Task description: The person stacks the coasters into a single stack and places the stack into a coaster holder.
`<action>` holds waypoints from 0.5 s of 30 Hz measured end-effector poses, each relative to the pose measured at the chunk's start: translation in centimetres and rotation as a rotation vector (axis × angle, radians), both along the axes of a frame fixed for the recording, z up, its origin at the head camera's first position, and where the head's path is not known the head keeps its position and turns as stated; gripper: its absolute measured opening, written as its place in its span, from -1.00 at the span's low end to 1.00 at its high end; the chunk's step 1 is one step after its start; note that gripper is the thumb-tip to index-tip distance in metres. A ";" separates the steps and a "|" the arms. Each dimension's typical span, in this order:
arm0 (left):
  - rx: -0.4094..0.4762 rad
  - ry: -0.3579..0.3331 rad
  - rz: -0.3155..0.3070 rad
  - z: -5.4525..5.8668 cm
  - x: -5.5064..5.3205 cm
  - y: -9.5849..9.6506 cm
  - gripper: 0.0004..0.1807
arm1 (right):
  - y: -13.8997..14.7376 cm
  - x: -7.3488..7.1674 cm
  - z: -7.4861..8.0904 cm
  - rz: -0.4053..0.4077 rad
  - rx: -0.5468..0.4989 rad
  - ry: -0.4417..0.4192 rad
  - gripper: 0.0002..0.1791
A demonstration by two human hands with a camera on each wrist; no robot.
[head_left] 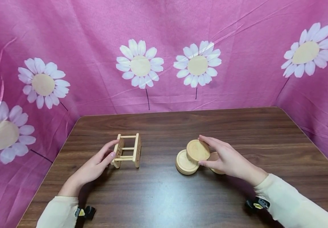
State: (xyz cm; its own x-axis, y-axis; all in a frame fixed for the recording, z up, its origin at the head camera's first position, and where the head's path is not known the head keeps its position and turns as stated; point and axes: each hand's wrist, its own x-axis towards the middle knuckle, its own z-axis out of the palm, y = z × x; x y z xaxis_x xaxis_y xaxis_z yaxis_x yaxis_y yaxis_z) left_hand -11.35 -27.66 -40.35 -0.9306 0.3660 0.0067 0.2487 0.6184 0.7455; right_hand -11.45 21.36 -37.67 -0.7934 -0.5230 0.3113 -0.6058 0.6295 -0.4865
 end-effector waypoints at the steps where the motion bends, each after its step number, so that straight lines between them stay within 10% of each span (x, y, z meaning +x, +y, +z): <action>1: 0.001 0.000 0.000 0.0 0.0 0.0 -0.44 | -0.1 0.0 -0.1 0.008 -0.004 0.003 -0.09; 15: -0.004 0.001 0.002 0.0 0.0 0.0 -0.45 | -1.2 0.6 -1.1 0.042 0.027 0.052 -0.09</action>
